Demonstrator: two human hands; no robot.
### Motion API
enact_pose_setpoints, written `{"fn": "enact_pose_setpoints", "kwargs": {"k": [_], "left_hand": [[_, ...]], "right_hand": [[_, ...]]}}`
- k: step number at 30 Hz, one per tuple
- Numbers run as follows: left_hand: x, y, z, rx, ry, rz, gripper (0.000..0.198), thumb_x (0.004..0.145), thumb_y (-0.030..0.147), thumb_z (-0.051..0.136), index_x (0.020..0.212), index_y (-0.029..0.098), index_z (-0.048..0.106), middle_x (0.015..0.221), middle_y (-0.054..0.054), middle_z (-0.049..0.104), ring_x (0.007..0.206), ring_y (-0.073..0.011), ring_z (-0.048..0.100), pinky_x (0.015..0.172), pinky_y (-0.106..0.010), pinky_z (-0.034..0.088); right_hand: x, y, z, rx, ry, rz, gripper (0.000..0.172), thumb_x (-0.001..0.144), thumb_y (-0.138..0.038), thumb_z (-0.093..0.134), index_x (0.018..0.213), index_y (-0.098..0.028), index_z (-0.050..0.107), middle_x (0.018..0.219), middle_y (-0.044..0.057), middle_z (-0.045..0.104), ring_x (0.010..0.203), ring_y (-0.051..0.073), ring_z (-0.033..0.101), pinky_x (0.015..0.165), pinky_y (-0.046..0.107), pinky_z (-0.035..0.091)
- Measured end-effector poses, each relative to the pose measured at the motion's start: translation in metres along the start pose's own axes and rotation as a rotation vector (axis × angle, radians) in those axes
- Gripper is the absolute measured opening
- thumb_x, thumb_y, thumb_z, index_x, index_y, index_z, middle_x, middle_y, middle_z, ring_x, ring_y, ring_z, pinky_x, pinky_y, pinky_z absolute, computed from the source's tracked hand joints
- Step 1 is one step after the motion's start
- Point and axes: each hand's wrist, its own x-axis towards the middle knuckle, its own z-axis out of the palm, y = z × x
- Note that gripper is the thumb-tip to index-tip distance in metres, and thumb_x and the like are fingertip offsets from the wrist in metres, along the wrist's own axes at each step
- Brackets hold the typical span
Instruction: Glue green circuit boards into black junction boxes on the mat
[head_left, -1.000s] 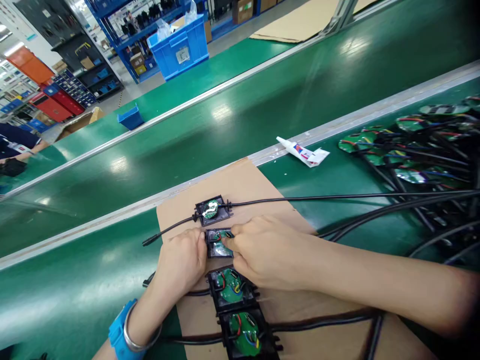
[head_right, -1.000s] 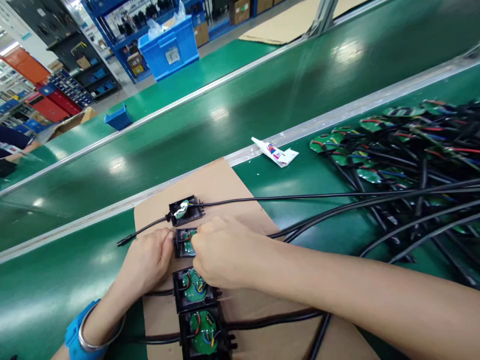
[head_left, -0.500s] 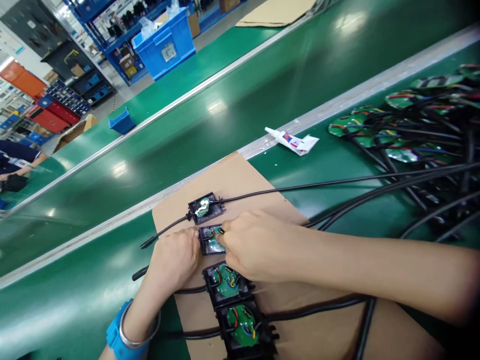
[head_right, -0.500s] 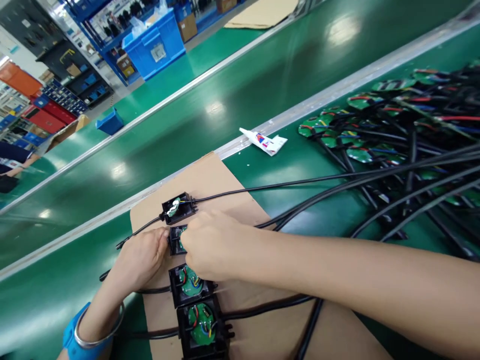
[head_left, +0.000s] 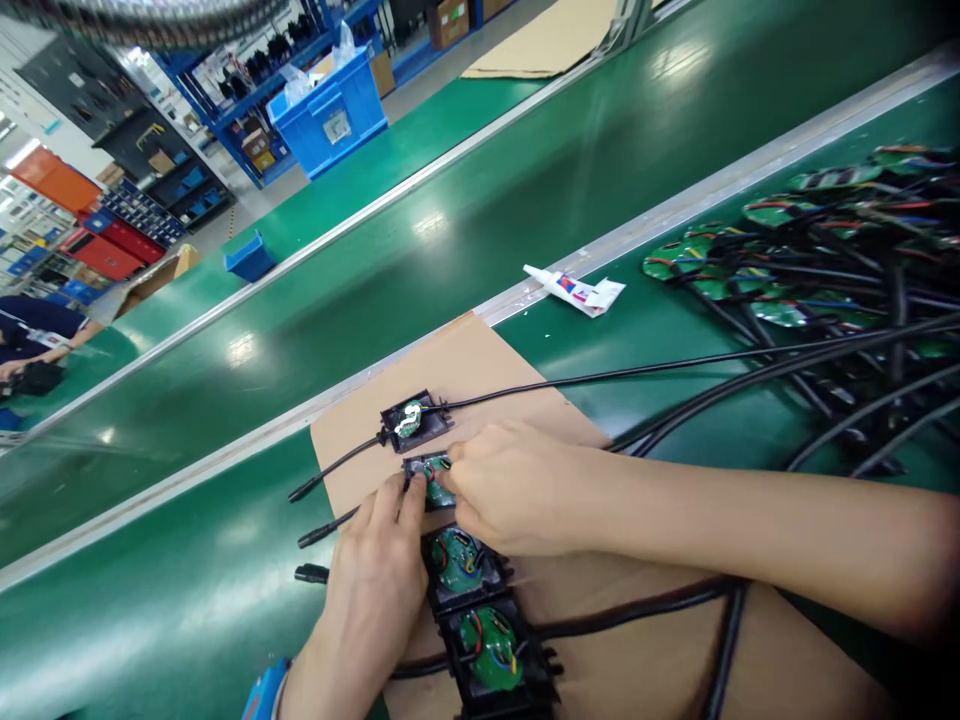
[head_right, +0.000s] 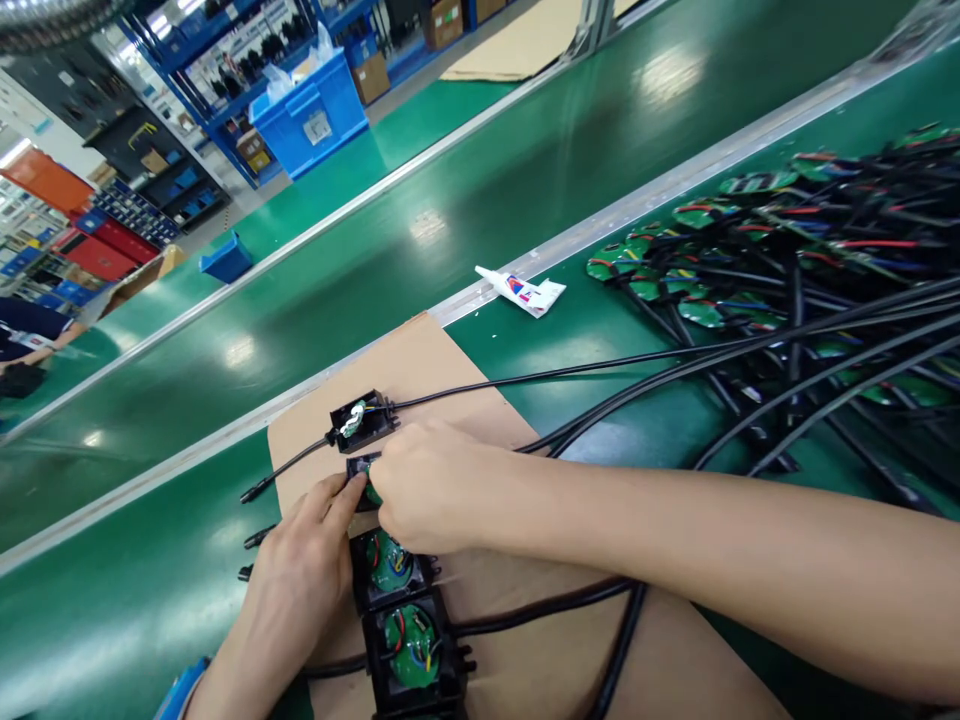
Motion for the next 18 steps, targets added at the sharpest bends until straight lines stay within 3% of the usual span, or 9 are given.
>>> {"fn": "enact_pose_setpoints", "kwargs": {"k": [4,7,9,13,15,18], "left_hand": [[0.009,0.004,-0.003,0.066,-0.068,-0.017,0.057,0.069,-0.001,0.044,0.124,0.01,0.056,0.101,-0.012,0.064,0.08,-0.0236,0.065,0.06,-0.032,0.058],[0.011,-0.003,-0.013,-0.04,-0.053,0.022,0.056,0.069,0.0,0.042,0.122,0.01,0.058,0.101,-0.012,0.067,0.078,-0.0233,0.067,0.061,-0.034,0.06],[0.009,-0.008,-0.018,-0.126,0.036,0.024,0.052,0.075,0.001,0.041,0.124,0.01,0.057,0.108,-0.013,0.067,0.082,-0.0239,0.067,0.065,-0.036,0.06],[0.008,-0.012,-0.016,-0.332,0.233,0.085,0.03,0.088,0.011,0.045,0.112,0.015,0.062,0.109,-0.009,0.068,0.092,-0.0236,0.065,0.078,-0.04,0.057],[0.01,-0.012,-0.011,-0.439,0.209,0.153,0.021,0.09,0.014,0.048,0.102,0.018,0.064,0.106,-0.005,0.069,0.092,-0.0221,0.064,0.08,-0.04,0.055],[0.014,-0.011,-0.003,-0.533,0.129,0.148,0.018,0.091,0.013,0.048,0.096,0.018,0.064,0.106,-0.004,0.068,0.093,-0.0208,0.062,0.084,-0.039,0.051]], "right_hand": [[-0.002,0.008,-0.002,0.089,0.001,-0.021,0.023,0.076,-0.024,0.05,0.081,-0.015,0.071,0.078,0.012,0.07,0.074,0.027,0.064,0.06,0.033,0.04],[-0.007,0.016,-0.005,0.173,0.027,-0.071,0.029,0.071,-0.021,0.052,0.095,-0.018,0.068,0.085,0.008,0.069,0.077,0.024,0.063,0.061,0.031,0.04],[-0.011,0.018,-0.005,0.18,0.066,-0.056,0.033,0.07,-0.018,0.051,0.101,-0.018,0.063,0.089,0.006,0.068,0.078,0.022,0.062,0.062,0.03,0.04],[-0.02,0.014,0.001,0.125,0.125,0.03,0.019,0.073,-0.015,0.049,0.09,-0.016,0.057,0.085,0.006,0.065,0.074,0.02,0.06,0.063,0.03,0.039],[-0.023,0.009,0.006,0.096,0.139,0.031,0.014,0.077,-0.015,0.048,0.087,-0.016,0.057,0.084,0.006,0.065,0.072,0.02,0.059,0.064,0.03,0.038],[-0.024,0.006,0.01,0.063,0.163,0.061,0.013,0.082,-0.017,0.046,0.086,-0.016,0.058,0.081,0.006,0.064,0.07,0.02,0.059,0.064,0.031,0.037]]}}
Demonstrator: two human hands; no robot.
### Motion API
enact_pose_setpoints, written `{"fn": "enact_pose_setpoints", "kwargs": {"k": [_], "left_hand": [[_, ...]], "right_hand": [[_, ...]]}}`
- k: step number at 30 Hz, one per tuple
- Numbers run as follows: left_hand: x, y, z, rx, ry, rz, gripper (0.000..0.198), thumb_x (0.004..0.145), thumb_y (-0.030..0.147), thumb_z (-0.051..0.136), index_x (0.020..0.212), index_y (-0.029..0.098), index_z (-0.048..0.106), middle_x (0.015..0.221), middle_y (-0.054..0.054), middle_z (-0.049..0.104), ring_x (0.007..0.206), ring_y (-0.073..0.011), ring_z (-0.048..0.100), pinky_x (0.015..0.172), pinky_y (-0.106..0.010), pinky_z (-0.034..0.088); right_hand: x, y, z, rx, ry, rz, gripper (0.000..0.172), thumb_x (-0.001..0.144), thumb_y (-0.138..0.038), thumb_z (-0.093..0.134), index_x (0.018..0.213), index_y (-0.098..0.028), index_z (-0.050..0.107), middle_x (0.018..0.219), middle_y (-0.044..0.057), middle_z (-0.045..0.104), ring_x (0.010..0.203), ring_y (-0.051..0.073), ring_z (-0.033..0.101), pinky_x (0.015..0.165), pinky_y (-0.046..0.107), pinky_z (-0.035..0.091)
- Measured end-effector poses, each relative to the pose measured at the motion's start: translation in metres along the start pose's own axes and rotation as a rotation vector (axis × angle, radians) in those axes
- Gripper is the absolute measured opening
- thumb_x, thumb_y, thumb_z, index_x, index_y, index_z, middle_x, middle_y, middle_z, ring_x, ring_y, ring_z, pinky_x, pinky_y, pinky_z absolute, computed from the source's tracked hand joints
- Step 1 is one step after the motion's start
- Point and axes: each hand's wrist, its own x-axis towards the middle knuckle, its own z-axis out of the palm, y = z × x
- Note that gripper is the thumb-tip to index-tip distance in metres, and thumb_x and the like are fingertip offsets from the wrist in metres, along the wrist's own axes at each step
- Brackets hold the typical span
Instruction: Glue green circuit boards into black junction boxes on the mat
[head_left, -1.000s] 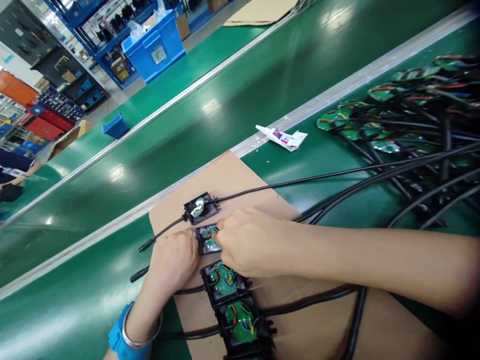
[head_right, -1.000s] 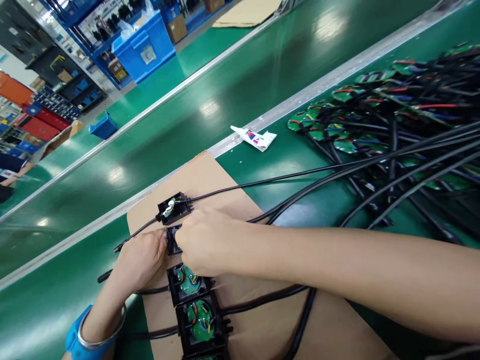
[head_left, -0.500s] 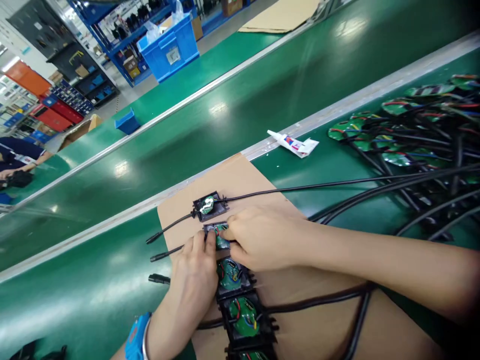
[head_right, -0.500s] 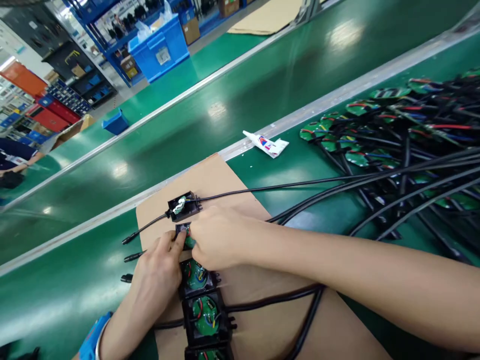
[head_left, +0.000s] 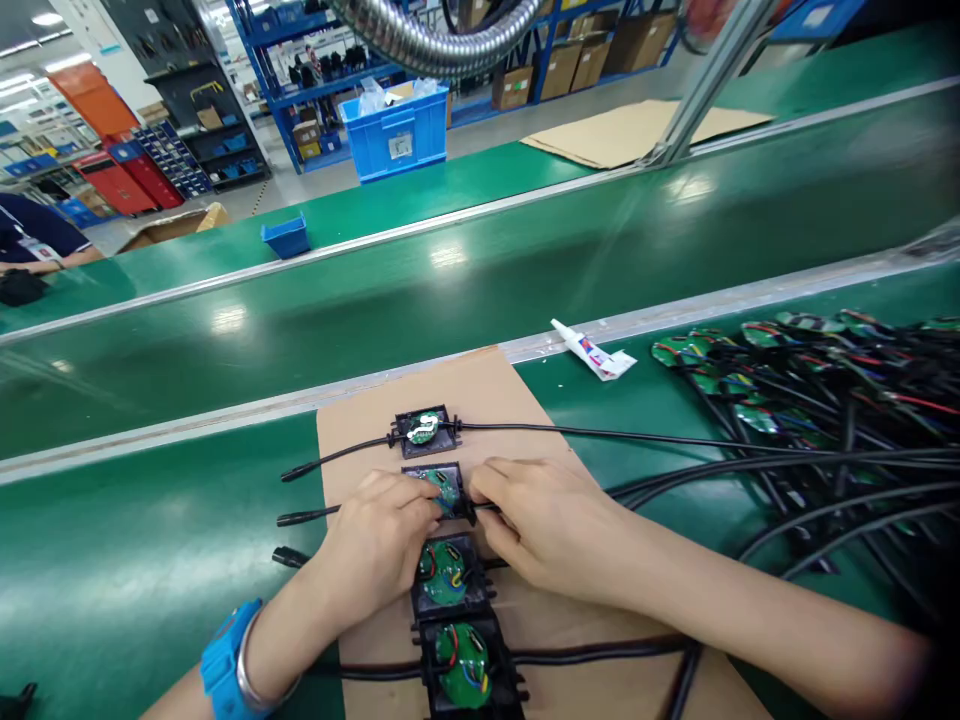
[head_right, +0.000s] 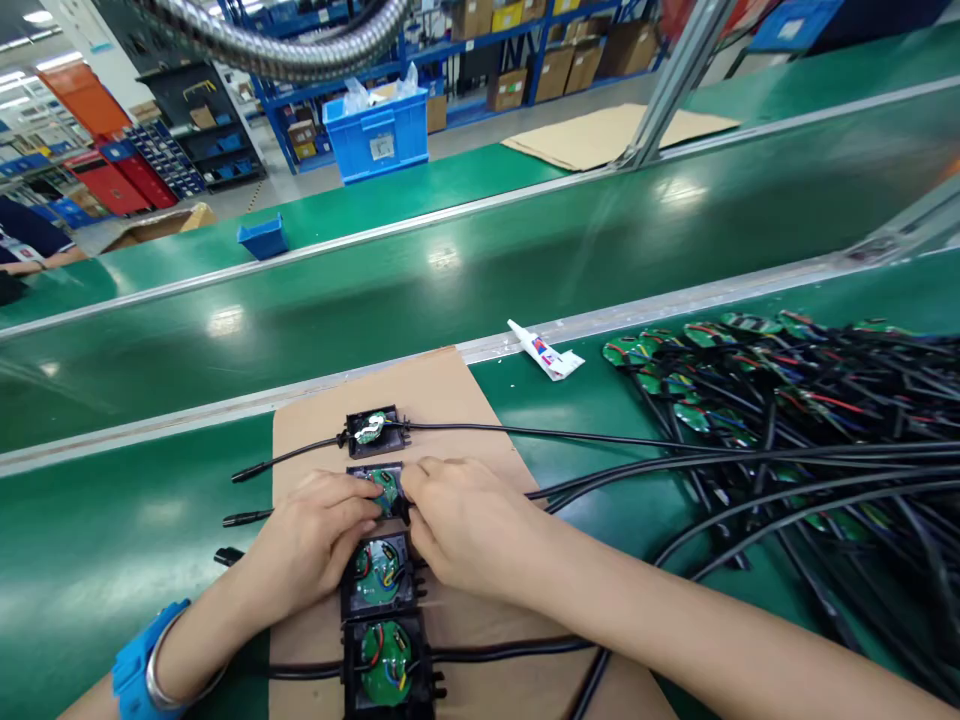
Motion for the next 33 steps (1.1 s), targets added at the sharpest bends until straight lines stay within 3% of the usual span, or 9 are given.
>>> {"fn": "enact_pose_setpoints", "kwargs": {"k": [4,7,12,16,20,23,26,29,33], "left_hand": [[0.0,-0.001,0.005,0.013,-0.027,-0.023,0.02,0.088,0.006,0.044,0.089,0.016,0.062,0.105,-0.006,0.067,0.092,-0.0219,0.061,0.082,-0.039,0.05],[0.0,0.0,0.006,0.035,-0.038,-0.032,0.019,0.084,0.004,0.045,0.086,0.016,0.06,0.1,-0.006,0.067,0.087,-0.0221,0.06,0.079,-0.039,0.05],[0.002,0.003,0.004,0.062,-0.09,-0.054,0.018,0.082,0.002,0.045,0.083,0.015,0.058,0.091,-0.007,0.065,0.082,-0.0218,0.059,0.076,-0.037,0.05],[0.001,0.003,0.002,0.065,-0.121,-0.083,0.018,0.082,0.002,0.045,0.085,0.016,0.056,0.088,-0.006,0.063,0.081,-0.0215,0.057,0.077,-0.037,0.048],[0.0,0.003,0.003,0.067,-0.122,-0.094,0.029,0.081,0.002,0.046,0.102,0.02,0.056,0.088,-0.003,0.062,0.081,-0.0208,0.056,0.077,-0.036,0.047],[0.0,0.007,0.005,0.087,-0.099,-0.052,0.041,0.082,0.002,0.046,0.118,0.023,0.053,0.094,-0.003,0.063,0.085,-0.021,0.056,0.081,-0.037,0.046],[0.005,0.014,0.006,0.167,-0.106,-0.065,0.032,0.082,0.003,0.044,0.105,0.019,0.059,0.089,-0.005,0.062,0.082,-0.0225,0.055,0.077,-0.038,0.046],[0.009,0.019,0.005,0.216,-0.128,-0.111,0.027,0.077,0.003,0.045,0.091,0.018,0.062,0.086,-0.006,0.06,0.081,-0.0232,0.054,0.073,-0.038,0.046],[0.005,0.016,0.009,0.218,-0.085,-0.07,0.043,0.075,0.001,0.045,0.11,0.018,0.061,0.096,-0.007,0.063,0.084,-0.0226,0.054,0.075,-0.038,0.045]], "right_hand": [[0.007,0.003,-0.007,0.097,-0.143,0.071,0.022,0.087,-0.019,0.043,0.068,-0.018,0.055,0.065,0.002,0.061,0.062,0.015,0.055,0.059,0.028,0.034],[0.011,0.009,-0.007,0.198,-0.181,-0.027,0.02,0.087,-0.017,0.044,0.069,-0.018,0.052,0.063,-0.002,0.057,0.057,0.011,0.049,0.055,0.024,0.033],[0.009,0.02,0.018,-0.014,0.228,-0.324,0.021,0.089,-0.011,0.038,0.074,-0.015,0.052,0.074,0.005,0.053,0.068,0.015,0.045,0.059,0.026,0.036],[0.006,0.025,0.031,-0.215,0.345,-0.329,0.026,0.085,-0.005,0.037,0.067,-0.017,0.052,0.068,0.003,0.049,0.062,0.015,0.04,0.053,0.028,0.027],[0.005,0.021,0.034,-0.301,0.331,-0.279,0.028,0.085,-0.004,0.038,0.066,-0.017,0.053,0.065,0.003,0.049,0.062,0.015,0.041,0.053,0.03,0.026],[0.005,0.014,0.036,-0.345,0.325,-0.322,0.029,0.085,-0.003,0.037,0.069,-0.017,0.056,0.065,0.003,0.051,0.063,0.016,0.042,0.053,0.03,0.028],[0.005,0.009,0.038,-0.423,0.301,-0.397,0.026,0.084,-0.002,0.039,0.075,-0.016,0.059,0.067,0.004,0.053,0.063,0.018,0.043,0.052,0.03,0.028],[0.006,0.011,0.035,-0.428,0.213,-0.372,0.022,0.082,-0.002,0.042,0.078,-0.016,0.06,0.071,0.006,0.056,0.066,0.019,0.044,0.055,0.031,0.03],[0.008,0.023,0.026,-0.168,0.152,-0.244,0.022,0.086,-0.01,0.043,0.073,-0.017,0.06,0.077,0.006,0.055,0.073,0.018,0.045,0.065,0.03,0.035]]}}
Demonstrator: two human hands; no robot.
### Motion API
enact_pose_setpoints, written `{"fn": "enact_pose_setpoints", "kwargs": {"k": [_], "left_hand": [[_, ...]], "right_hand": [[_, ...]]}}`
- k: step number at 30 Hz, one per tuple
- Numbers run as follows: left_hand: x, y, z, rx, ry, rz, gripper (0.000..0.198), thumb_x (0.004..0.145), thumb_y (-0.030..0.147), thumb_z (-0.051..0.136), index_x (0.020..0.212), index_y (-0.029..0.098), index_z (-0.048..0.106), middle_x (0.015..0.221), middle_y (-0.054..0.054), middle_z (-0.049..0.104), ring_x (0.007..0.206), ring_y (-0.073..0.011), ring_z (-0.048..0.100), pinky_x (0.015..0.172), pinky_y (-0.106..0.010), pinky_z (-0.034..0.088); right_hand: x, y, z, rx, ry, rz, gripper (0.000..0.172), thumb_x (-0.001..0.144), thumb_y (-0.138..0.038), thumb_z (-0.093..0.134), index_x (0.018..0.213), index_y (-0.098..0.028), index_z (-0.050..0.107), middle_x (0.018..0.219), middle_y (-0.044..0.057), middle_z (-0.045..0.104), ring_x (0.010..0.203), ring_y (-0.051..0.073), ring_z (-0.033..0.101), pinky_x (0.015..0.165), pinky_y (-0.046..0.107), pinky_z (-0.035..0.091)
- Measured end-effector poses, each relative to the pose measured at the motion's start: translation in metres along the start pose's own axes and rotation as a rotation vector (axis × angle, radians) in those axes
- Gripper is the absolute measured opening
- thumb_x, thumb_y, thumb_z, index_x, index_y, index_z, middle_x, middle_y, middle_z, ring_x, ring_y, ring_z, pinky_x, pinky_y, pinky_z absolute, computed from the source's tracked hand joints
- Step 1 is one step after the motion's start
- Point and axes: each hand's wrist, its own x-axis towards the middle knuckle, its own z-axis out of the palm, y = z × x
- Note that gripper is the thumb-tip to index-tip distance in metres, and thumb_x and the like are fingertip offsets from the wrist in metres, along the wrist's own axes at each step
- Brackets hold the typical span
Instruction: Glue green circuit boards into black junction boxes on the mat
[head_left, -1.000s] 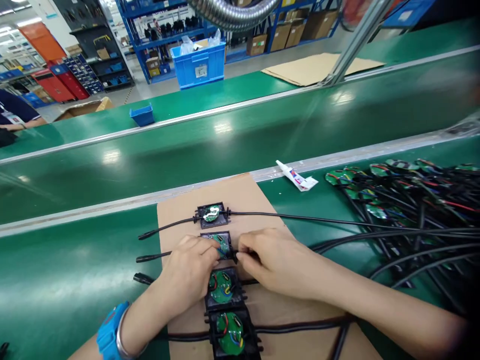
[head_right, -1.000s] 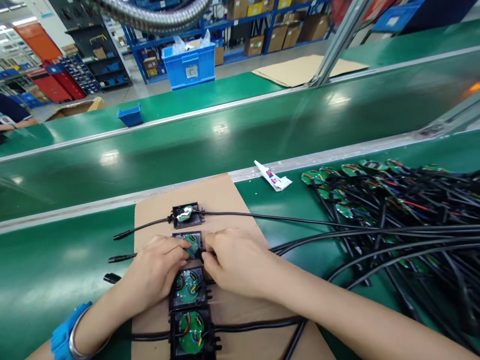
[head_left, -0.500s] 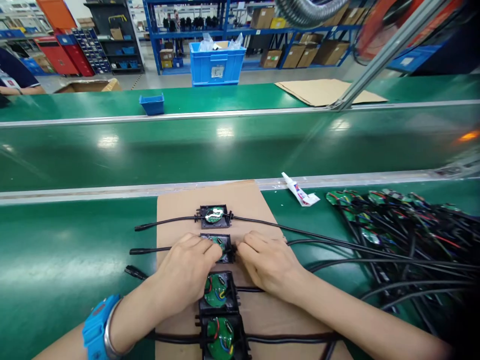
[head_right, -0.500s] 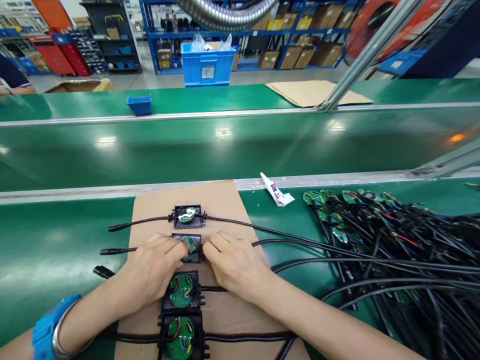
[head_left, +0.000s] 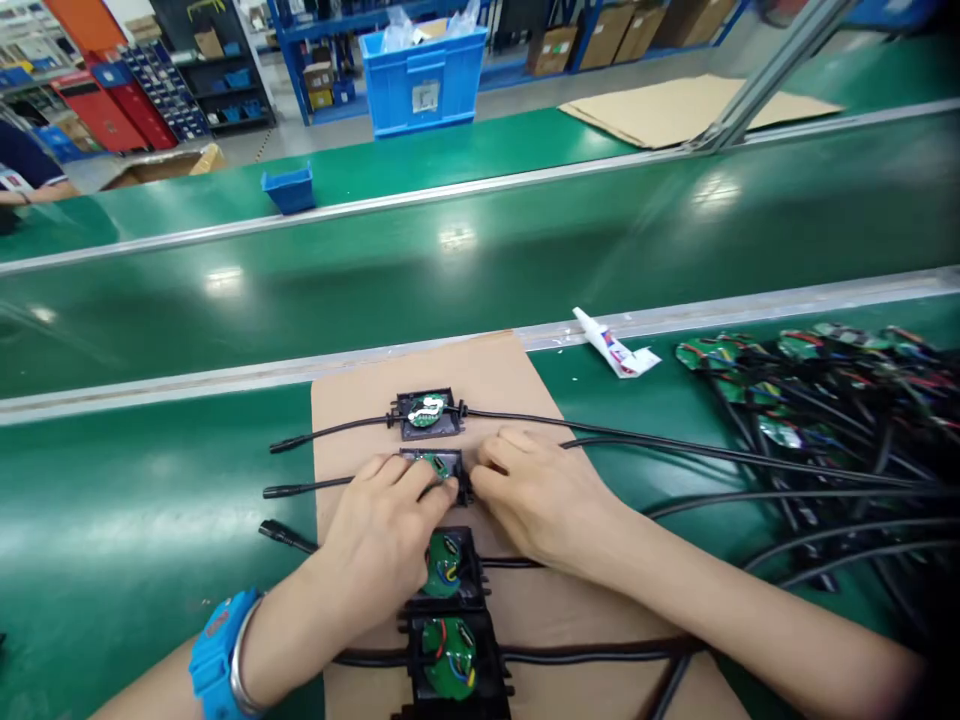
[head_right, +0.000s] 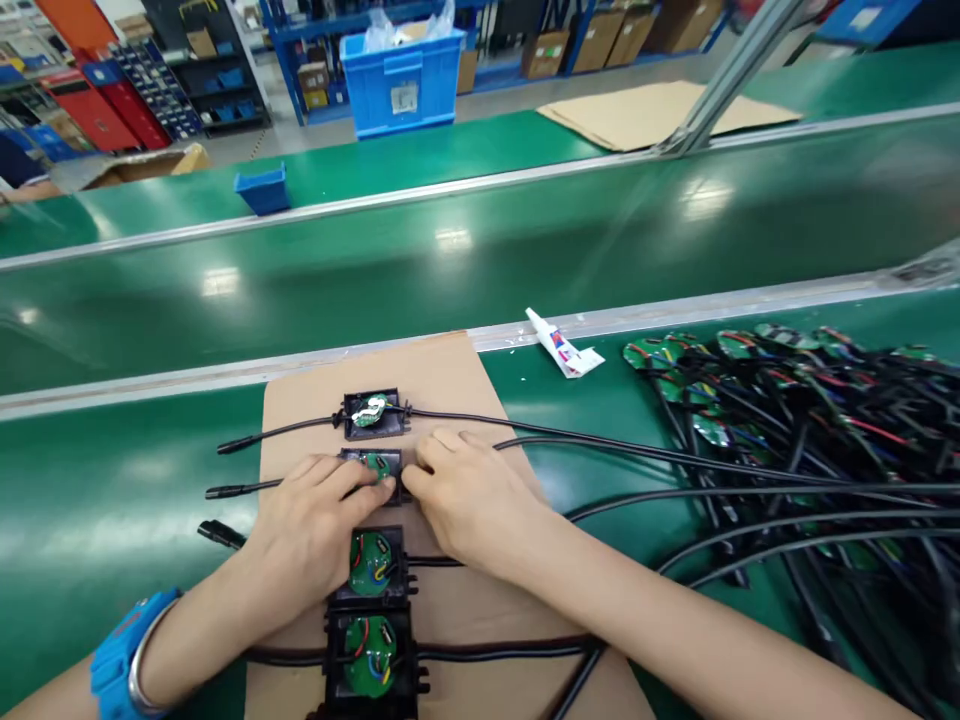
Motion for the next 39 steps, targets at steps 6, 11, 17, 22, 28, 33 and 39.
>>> {"fn": "enact_pose_setpoints", "kwargs": {"k": [6,11,17,22,28,33,39], "left_hand": [[-0.006,-0.007,0.006,-0.018,0.029,0.002,0.054,0.077,-0.001,0.043,0.126,0.019,0.052,0.106,-0.008,0.063,0.086,-0.0218,0.054,0.078,-0.037,0.045],[0.003,-0.001,-0.002,0.151,-0.104,0.054,0.055,0.071,0.002,0.048,0.123,0.017,0.054,0.101,-0.008,0.064,0.085,-0.0242,0.054,0.076,-0.04,0.044],[0.007,0.004,-0.011,0.131,-0.183,0.038,0.05,0.072,0.003,0.047,0.12,0.017,0.057,0.094,-0.007,0.063,0.081,-0.0238,0.054,0.073,-0.04,0.045],[0.001,-0.021,-0.022,-0.183,0.002,-0.034,0.044,0.083,0.007,0.045,0.123,0.022,0.054,0.115,-0.007,0.058,0.101,-0.0215,0.054,0.087,-0.038,0.046],[0.015,-0.075,-0.02,-0.139,0.133,-0.288,0.011,0.086,0.019,0.052,0.093,0.016,0.06,0.096,-0.008,0.061,0.097,-0.0242,0.055,0.088,-0.041,0.046],[0.013,-0.073,-0.027,-0.259,0.096,-0.379,0.018,0.094,0.023,0.041,0.096,0.021,0.058,0.09,-0.001,0.068,0.079,-0.0162,0.063,0.074,-0.029,0.049],[0.018,-0.063,-0.034,-0.108,0.024,-0.35,0.025,0.095,0.027,0.037,0.098,0.021,0.061,0.098,-0.003,0.07,0.088,-0.021,0.066,0.075,-0.032,0.05]], "right_hand": [[-0.001,0.011,0.004,0.331,0.122,0.097,0.018,0.087,-0.015,0.046,0.088,-0.014,0.064,0.082,0.006,0.059,0.08,0.017,0.049,0.077,0.032,0.041],[0.003,0.011,0.013,0.324,0.154,0.006,0.019,0.082,-0.006,0.043,0.076,-0.015,0.059,0.076,0.004,0.057,0.072,0.015,0.047,0.07,0.028,0.042],[0.002,0.012,0.013,0.203,0.11,-0.065,0.026,0.085,-0.006,0.039,0.074,-0.015,0.06,0.076,0.005,0.057,0.073,0.016,0.047,0.07,0.03,0.041],[0.009,0.024,-0.01,0.303,0.109,-0.03,0.024,0.09,-0.015,0.044,0.086,-0.016,0.068,0.08,0.005,0.061,0.08,0.017,0.05,0.075,0.031,0.042],[0.034,0.041,-0.008,0.171,0.17,0.186,0.014,0.082,-0.013,0.052,0.093,-0.01,0.06,0.089,0.012,0.063,0.088,0.022,0.054,0.08,0.038,0.043],[0.027,0.03,-0.017,0.121,0.21,0.153,0.022,0.092,-0.019,0.037,0.093,-0.01,0.057,0.086,0.012,0.064,0.078,0.02,0.058,0.07,0.032,0.043],[0.038,0.01,-0.051,-0.092,0.007,0.132,0.024,0.09,-0.018,0.038,0.082,-0.013,0.06,0.075,0.008,0.065,0.064,0.018,0.057,0.055,0.029,0.029]]}}
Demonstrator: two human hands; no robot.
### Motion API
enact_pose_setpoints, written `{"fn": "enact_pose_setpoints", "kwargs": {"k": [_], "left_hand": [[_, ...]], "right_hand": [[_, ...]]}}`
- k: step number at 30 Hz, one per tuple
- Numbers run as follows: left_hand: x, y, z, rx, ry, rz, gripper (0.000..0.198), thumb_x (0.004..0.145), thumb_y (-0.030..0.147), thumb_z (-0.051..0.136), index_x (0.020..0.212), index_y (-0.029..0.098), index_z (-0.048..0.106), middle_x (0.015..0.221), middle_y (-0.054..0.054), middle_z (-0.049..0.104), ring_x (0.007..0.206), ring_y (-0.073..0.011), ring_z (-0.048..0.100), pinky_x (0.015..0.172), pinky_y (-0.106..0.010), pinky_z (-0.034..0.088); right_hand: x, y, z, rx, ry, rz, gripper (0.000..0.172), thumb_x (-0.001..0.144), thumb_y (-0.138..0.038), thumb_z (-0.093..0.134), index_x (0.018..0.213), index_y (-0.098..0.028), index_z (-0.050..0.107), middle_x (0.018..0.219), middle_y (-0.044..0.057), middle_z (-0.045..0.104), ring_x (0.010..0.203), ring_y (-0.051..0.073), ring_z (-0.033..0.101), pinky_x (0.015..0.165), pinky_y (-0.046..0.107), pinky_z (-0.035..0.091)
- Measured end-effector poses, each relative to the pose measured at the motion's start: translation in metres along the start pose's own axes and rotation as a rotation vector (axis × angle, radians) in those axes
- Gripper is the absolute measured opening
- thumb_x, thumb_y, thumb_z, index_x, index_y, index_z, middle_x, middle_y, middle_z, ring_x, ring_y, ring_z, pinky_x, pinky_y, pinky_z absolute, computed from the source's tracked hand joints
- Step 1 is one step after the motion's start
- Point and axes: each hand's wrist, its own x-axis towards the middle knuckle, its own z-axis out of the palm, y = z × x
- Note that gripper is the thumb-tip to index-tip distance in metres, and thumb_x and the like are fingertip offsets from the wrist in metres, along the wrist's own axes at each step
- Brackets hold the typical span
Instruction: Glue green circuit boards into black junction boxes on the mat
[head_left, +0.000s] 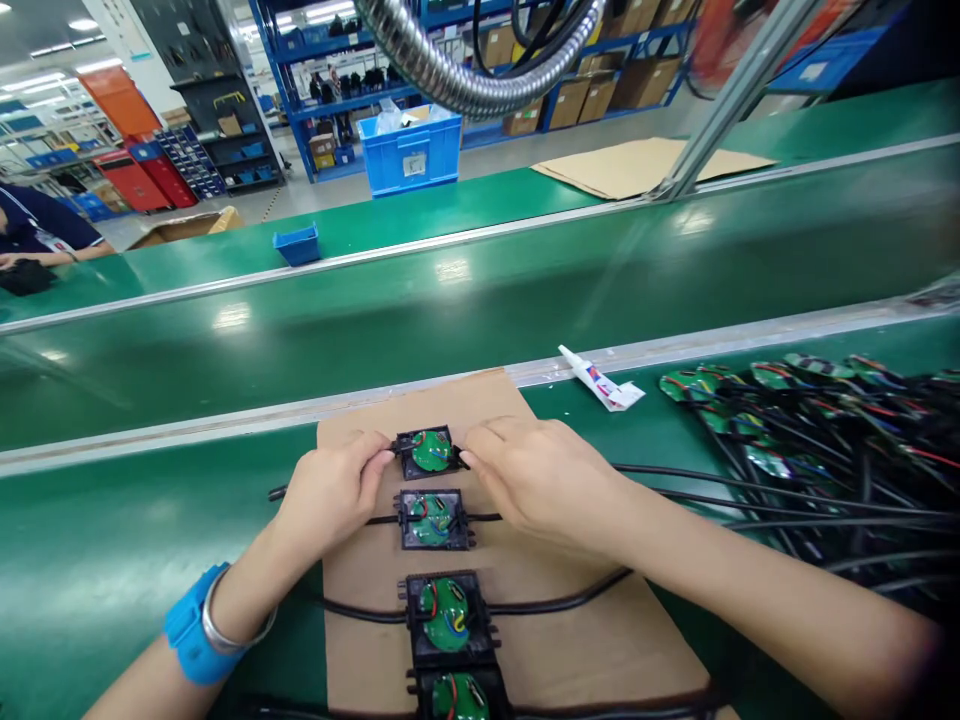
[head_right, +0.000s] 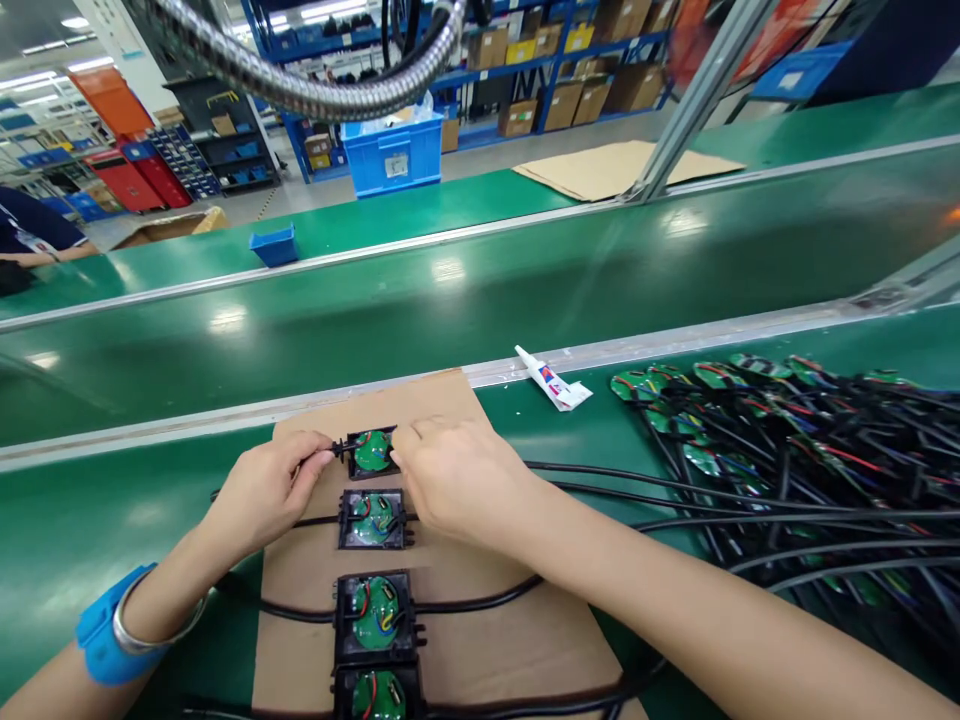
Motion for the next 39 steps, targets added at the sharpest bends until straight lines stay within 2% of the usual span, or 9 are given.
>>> {"fn": "enact_pose_setpoints", "kwargs": {"k": [5,10,14,19,24,27,32,36,39], "left_hand": [[0.012,0.01,0.0,0.204,-0.129,-0.016,0.025,0.094,0.026,0.036,0.09,0.021,0.06,0.086,-0.004,0.07,0.075,-0.0235,0.067,0.059,-0.031,0.047],[0.014,0.013,-0.001,0.245,-0.156,-0.044,0.024,0.093,0.026,0.036,0.088,0.021,0.059,0.084,-0.004,0.07,0.074,-0.0253,0.067,0.057,-0.032,0.046],[0.014,0.01,0.001,0.206,-0.151,-0.051,0.025,0.093,0.026,0.036,0.089,0.021,0.06,0.085,-0.004,0.07,0.075,-0.0259,0.067,0.06,-0.033,0.047],[0.019,0.0,0.002,-0.005,-0.12,-0.018,0.024,0.089,0.022,0.043,0.09,0.017,0.066,0.092,-0.006,0.07,0.083,-0.0242,0.065,0.071,-0.034,0.047],[0.024,-0.01,0.001,-0.131,-0.169,-0.028,0.02,0.086,0.025,0.053,0.078,0.021,0.07,0.074,0.002,0.071,0.063,-0.0142,0.062,0.06,-0.025,0.046],[0.02,-0.011,0.009,-0.138,-0.064,0.005,0.017,0.086,0.022,0.054,0.087,0.02,0.071,0.089,-0.001,0.073,0.079,-0.0164,0.066,0.072,-0.027,0.049],[0.008,-0.011,0.027,0.032,0.223,0.237,0.023,0.091,0.018,0.045,0.094,0.016,0.068,0.082,-0.005,0.069,0.075,-0.0177,0.065,0.067,-0.027,0.05],[0.005,-0.006,0.027,0.277,0.154,0.241,0.022,0.089,0.013,0.043,0.09,0.016,0.065,0.074,-0.005,0.064,0.067,-0.0194,0.061,0.056,-0.027,0.047],[0.01,0.005,0.022,0.487,0.005,0.206,0.021,0.086,0.008,0.044,0.086,0.016,0.064,0.076,-0.006,0.064,0.071,-0.0212,0.061,0.056,-0.028,0.048]], "right_hand": [[0.026,0.003,-0.001,-0.075,-0.186,0.009,0.016,0.086,-0.016,0.046,0.084,-0.014,0.062,0.083,0.009,0.068,0.072,0.02,0.061,0.055,0.029,0.027],[0.034,0.009,0.006,-0.06,-0.253,-0.028,0.016,0.085,-0.016,0.046,0.086,-0.014,0.063,0.084,0.009,0.068,0.074,0.021,0.062,0.059,0.029,0.032],[0.034,0.005,0.009,-0.02,-0.227,-0.047,0.024,0.085,-0.02,0.043,0.097,-0.018,0.064,0.087,0.008,0.068,0.07,0.021,0.061,0.059,0.03,0.033],[0.036,0.004,0.017,0.008,-0.28,-0.055,0.03,0.086,-0.025,0.04,0.089,-0.021,0.069,0.083,0.007,0.067,0.066,0.02,0.059,0.057,0.029,0.032],[0.03,0.005,0.024,0.064,-0.27,-0.029,0.032,0.085,-0.022,0.04,0.091,-0.022,0.071,0.081,0.007,0.064,0.066,0.02,0.059,0.056,0.03,0.031],[0.025,0.003,0.026,0.099,-0.274,-0.002,0.032,0.085,-0.022,0.041,0.093,-0.022,0.072,0.084,0.008,0.065,0.067,0.02,0.059,0.056,0.03,0.032],[0.021,0.0,0.025,0.127,-0.276,0.033,0.031,0.085,-0.022,0.042,0.092,-0.022,0.072,0.085,0.008,0.066,0.069,0.021,0.061,0.058,0.031,0.034],[0.022,-0.002,0.021,0.131,-0.305,0.067,0.031,0.084,-0.022,0.043,0.095,-0.021,0.072,0.091,0.01,0.067,0.072,0.023,0.062,0.058,0.031,0.036],[0.024,-0.002,0.02,0.145,-0.323,0.071,0.031,0.083,-0.021,0.044,0.092,-0.019,0.073,0.091,0.011,0.068,0.074,0.024,0.063,0.058,0.031,0.037]]}}
